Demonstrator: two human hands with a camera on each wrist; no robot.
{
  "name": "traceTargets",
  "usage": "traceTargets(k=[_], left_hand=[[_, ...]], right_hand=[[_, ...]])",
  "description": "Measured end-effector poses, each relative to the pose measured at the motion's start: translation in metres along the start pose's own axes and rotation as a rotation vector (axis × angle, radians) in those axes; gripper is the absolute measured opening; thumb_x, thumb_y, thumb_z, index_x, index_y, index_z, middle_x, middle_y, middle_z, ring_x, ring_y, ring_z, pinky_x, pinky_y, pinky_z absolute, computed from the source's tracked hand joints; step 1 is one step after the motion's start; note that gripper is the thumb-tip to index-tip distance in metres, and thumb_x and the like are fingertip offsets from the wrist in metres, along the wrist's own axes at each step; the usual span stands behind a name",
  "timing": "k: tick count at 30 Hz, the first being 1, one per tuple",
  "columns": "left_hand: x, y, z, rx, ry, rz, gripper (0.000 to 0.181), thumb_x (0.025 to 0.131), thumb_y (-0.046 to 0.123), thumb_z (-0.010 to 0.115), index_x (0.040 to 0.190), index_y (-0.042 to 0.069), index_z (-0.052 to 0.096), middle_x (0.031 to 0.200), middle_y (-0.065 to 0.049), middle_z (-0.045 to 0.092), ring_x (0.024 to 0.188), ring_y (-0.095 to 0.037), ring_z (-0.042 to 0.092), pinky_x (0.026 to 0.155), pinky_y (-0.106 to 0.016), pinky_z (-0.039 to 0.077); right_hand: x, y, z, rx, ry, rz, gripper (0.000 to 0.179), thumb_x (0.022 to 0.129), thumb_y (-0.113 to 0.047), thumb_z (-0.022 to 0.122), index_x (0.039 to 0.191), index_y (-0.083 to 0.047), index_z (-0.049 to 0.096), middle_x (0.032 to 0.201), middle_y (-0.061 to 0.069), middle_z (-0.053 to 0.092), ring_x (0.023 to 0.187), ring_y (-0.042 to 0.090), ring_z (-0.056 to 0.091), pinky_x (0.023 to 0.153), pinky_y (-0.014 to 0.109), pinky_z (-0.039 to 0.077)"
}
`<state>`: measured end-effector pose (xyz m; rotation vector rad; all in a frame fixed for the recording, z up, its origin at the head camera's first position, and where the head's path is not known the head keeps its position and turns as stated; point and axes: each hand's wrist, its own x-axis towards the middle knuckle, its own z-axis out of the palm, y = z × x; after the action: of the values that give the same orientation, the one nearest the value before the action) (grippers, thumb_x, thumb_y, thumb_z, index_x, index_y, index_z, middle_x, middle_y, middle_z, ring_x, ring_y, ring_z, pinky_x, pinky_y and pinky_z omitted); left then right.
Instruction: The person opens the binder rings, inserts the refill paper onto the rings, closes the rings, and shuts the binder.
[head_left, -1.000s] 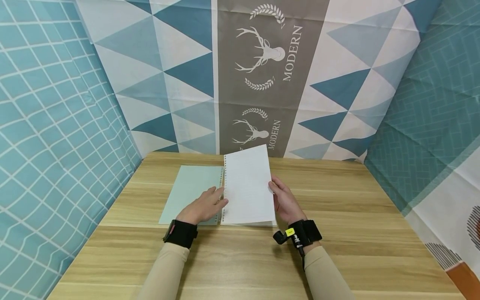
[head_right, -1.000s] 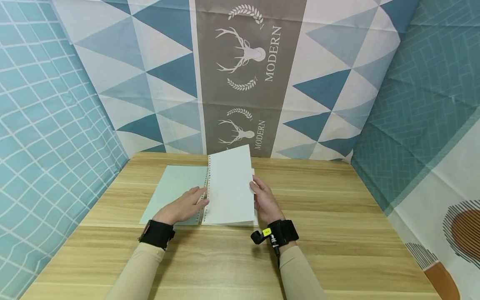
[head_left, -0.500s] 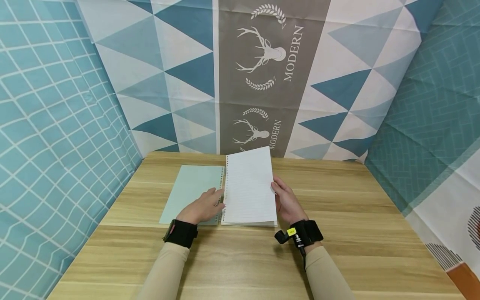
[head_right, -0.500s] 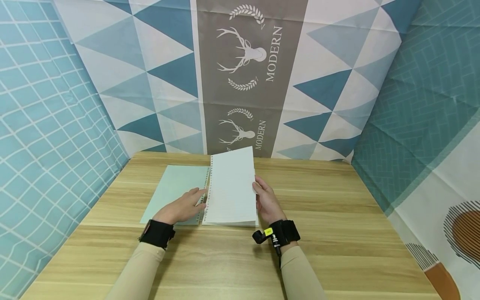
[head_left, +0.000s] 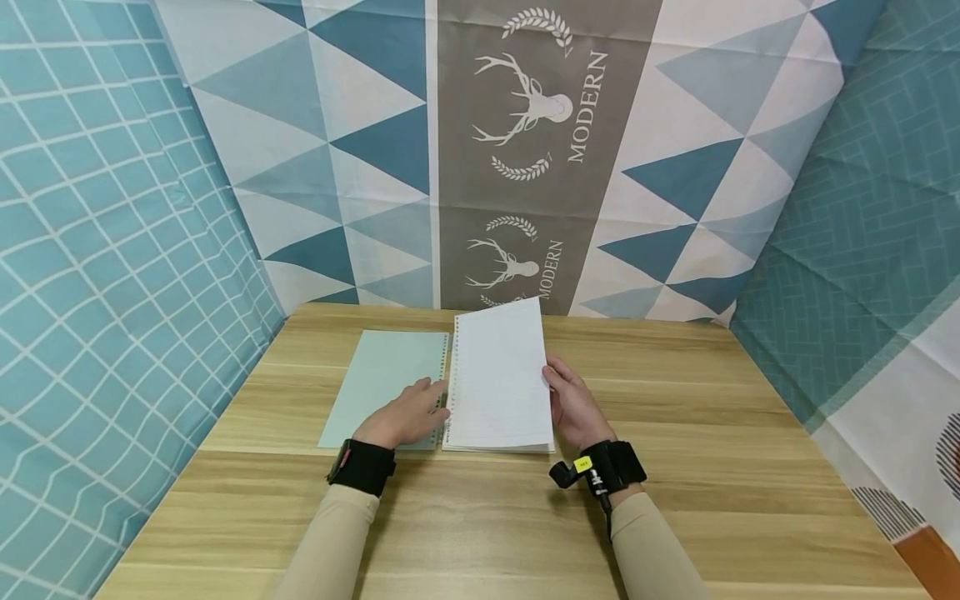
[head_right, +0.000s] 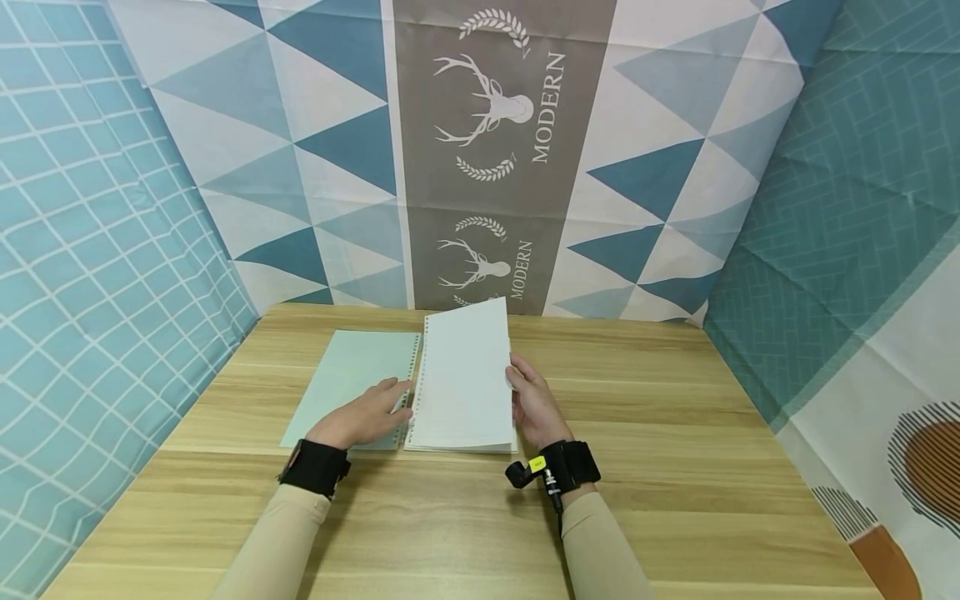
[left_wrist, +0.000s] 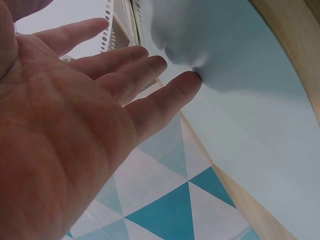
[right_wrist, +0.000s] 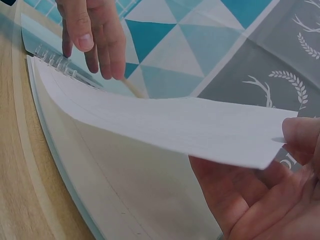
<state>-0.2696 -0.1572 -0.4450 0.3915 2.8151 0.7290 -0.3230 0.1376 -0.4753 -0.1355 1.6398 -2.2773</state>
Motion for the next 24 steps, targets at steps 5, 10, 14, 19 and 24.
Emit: traceTargets(k=[5,10,14,19,24], left_hand=[[0.0001,0.0000,-0.0001,-0.001,-0.002,-0.003,0.058,0.108,0.027,0.049,0.158,0.003,0.033,0.164,-0.029,0.025,0.154,-0.047,0.023,0.121,-0.062,0.028],[0.0001,0.0001,-0.0011,-0.009,-0.010,-0.010,0.058,0.108,0.028,0.049,0.159,0.005,0.034,0.165,-0.027,0.024,0.154,-0.046,0.022,0.122,-0.062,0.027],[0.0020,-0.0003,-0.0004,0.001,-0.010,-0.010,0.058,0.108,0.029,0.049,0.159,0.005,0.033,0.165,-0.028,0.025,0.154,-0.046,0.024,0.121,-0.061,0.028],[0.0039,-0.0013,0.0015,0.017,-0.006,-0.020,0.059,0.107,0.030,0.050,0.158,0.004,0.034,0.164,-0.028,0.027,0.153,-0.046,0.026,0.121,-0.061,0.030],[0.0041,-0.0023,0.0027,0.015,-0.003,-0.019,0.059,0.107,0.030,0.050,0.159,0.005,0.034,0.164,-0.027,0.027,0.153,-0.046,0.026,0.121,-0.061,0.029]], right_hand=[[0.0017,0.0024,-0.0007,0.008,-0.011,0.000,0.044,0.111,-0.029,0.043,0.153,-0.017,0.042,0.116,-0.003,0.068,0.092,0.007,0.070,0.072,0.025,0.058],[0.0038,0.0035,-0.0017,-0.003,-0.020,-0.005,0.044,0.111,-0.029,0.043,0.153,-0.016,0.042,0.119,-0.001,0.066,0.095,0.008,0.068,0.074,0.024,0.058],[0.0055,0.0044,-0.0024,-0.001,0.000,0.003,0.043,0.111,-0.027,0.043,0.153,-0.017,0.042,0.125,-0.001,0.063,0.101,0.007,0.066,0.078,0.022,0.057],[0.0076,0.0066,-0.0031,0.001,0.038,0.037,0.044,0.111,-0.026,0.043,0.154,-0.019,0.040,0.126,-0.004,0.064,0.103,0.005,0.066,0.080,0.020,0.056],[0.0098,0.0087,-0.0034,-0.010,0.044,0.039,0.045,0.110,-0.027,0.044,0.154,-0.018,0.039,0.123,-0.005,0.065,0.102,0.005,0.065,0.080,0.021,0.056]])
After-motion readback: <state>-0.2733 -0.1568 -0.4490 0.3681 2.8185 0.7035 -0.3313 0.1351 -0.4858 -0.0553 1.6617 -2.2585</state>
